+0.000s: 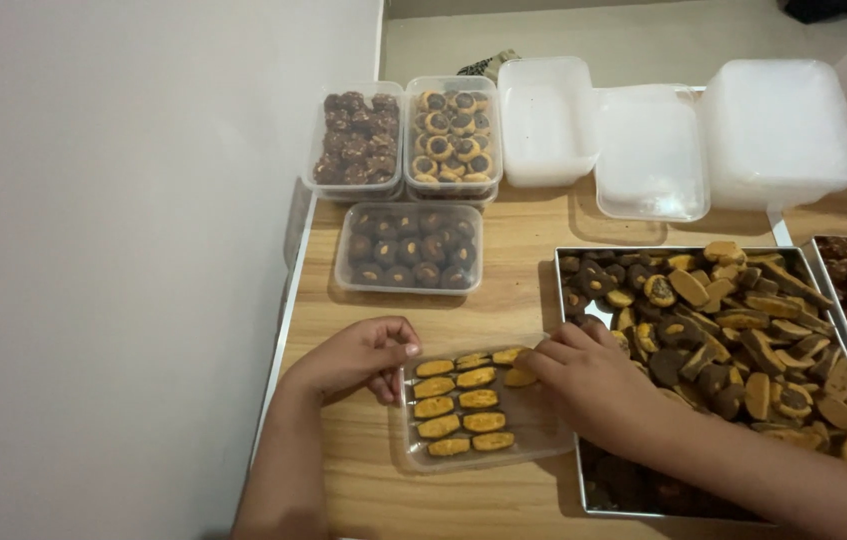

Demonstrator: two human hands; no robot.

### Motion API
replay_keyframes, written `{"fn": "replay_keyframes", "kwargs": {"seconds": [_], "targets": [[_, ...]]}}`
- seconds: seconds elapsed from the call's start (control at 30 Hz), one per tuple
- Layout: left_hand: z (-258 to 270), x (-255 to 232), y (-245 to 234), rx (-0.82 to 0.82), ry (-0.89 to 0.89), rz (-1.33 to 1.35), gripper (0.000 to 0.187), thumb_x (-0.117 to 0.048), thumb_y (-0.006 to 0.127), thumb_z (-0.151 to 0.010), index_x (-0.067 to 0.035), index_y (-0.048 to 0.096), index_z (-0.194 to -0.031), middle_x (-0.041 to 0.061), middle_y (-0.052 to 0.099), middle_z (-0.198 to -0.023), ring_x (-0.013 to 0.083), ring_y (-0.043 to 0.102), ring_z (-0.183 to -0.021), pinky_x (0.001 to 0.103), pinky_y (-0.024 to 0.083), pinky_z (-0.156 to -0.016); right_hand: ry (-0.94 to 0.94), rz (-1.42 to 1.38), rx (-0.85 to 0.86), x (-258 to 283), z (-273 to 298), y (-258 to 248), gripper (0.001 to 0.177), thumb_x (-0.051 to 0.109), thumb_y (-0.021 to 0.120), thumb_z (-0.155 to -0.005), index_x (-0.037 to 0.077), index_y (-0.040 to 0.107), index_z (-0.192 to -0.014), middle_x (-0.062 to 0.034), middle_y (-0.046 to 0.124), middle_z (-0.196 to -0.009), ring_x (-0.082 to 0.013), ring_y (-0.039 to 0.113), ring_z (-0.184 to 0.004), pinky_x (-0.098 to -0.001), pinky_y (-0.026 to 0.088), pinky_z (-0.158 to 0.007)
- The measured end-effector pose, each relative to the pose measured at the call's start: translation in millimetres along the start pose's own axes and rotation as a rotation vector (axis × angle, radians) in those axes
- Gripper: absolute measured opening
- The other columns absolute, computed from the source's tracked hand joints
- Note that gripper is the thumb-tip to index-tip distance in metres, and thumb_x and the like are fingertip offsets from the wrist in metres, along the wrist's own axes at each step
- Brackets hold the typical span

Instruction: The person is sorting and packing various types of cookies from large metal trays into smaller plastic containers, arranging them neatly in rows.

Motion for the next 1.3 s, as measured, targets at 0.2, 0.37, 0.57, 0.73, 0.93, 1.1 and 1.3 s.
{"fn": "replay_keyframes", "kwargs": {"seconds": [0.2, 0.37, 0.57, 0.73, 0.93, 1.1, 1.3], "targets": [[1, -1, 0, 0.0, 0.001, -0.006, 0.022, -0.026, 0.069, -0.097, -0.007, 0.06, -0.103, 0.013, 0.068, -0.068, 0.0186, 0.067, -0.056, 0.032, 0.062, -0.059, 0.012, 0.017, 0.037, -1, -2, 5, 0.029, 0.017, 0.069, -0.085, 0.017, 0.068, -0.115, 0.0017, 0.072, -0.099, -0.0267, 0.056, -0.095, -0.0456, 0.039, -0.08], [-1, 1, 0, -0.004, 0.005, -0.002, 0.022, -0.025, 0.07, -0.095, -0.007, 0.058, -0.101, 0.013, 0.065, -0.069, 0.0199, 0.066, -0.058, 0.035, 0.064, -0.059, -0.003, 0.027, 0.026, 1, -3, 8, 0.026, 0.018, 0.072, -0.084, 0.018, 0.068, -0.11, 0.0032, 0.071, -0.096, -0.0255, 0.055, -0.094, -0.0443, 0.037, -0.075], [3, -3, 2, 0.001, 0.012, -0.024, 0.022, -0.025, 0.067, -0.098, -0.006, 0.059, -0.102, 0.016, 0.069, -0.067, 0.022, 0.068, -0.057, 0.032, 0.06, -0.057, -0.022, 0.088, 0.014, 0, -4, 11, 0.016, 0.023, 0.071, -0.087, 0.018, 0.066, -0.101, 0.0017, 0.066, -0.093, -0.0255, 0.054, -0.093, -0.0433, 0.038, -0.076], [1, -1, 1, 0.005, 0.026, -0.014, 0.022, -0.026, 0.068, -0.097, -0.006, 0.059, -0.101, 0.012, 0.066, -0.068, 0.0188, 0.067, -0.06, 0.035, 0.064, -0.06, -0.039, 0.159, -0.02, 0, -6, 20, 0.01, 0.026, 0.068, -0.089, 0.019, 0.064, -0.084, 0.0004, 0.062, -0.087, -0.0263, 0.053, -0.089, -0.0454, 0.038, -0.072], [5, -7, 4, 0.011, 0.039, -0.034, 0.018, -0.024, 0.066, -0.099, -0.007, 0.059, -0.098, 0.013, 0.065, -0.066, 0.019, 0.067, -0.06, 0.032, 0.062, -0.059, -0.079, 0.236, -0.022, 4, -9, 15, 0.014, 0.03, 0.068, -0.09, 0.018, 0.064, -0.085, -0.0012, 0.062, -0.089, -0.0271, 0.054, -0.089, -0.0458, 0.039, -0.074], [-9, 10, -3, -0.031, 0.1, 0.02, 0.019, -0.017, 0.068, -0.098, -0.004, 0.064, -0.111, 0.02, 0.066, -0.06, 0.0258, 0.072, -0.055, 0.031, 0.064, -0.051, -0.043, 0.152, -0.148, -11, -6, 29, 0.01, 0.03, 0.071, -0.085, 0.02, 0.068, -0.083, 0.0018, 0.065, -0.083, -0.0235, 0.058, -0.092, -0.0429, 0.04, -0.079], [-1, 1, 0, -0.024, 0.053, -0.004, 0.018, -0.02, 0.067, -0.098, -0.004, 0.063, -0.107, 0.016, 0.067, -0.064, 0.0223, 0.07, -0.057, 0.032, 0.064, -0.055, 0.219, 0.1, 0.001, -36, -7, -53, 0.019, 0.042, 0.067, -0.088, 0.028, 0.07, -0.1, 0.005, 0.068, -0.106, -0.0238, 0.059, -0.111, -0.0459, 0.043, -0.09]]}}
Point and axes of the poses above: each hand's wrist, its own z-axis away from the middle knuckle, its own y-axis out of the palm, x = y × z, the point moved 5 cm from there along -z, towards the middle knuckle
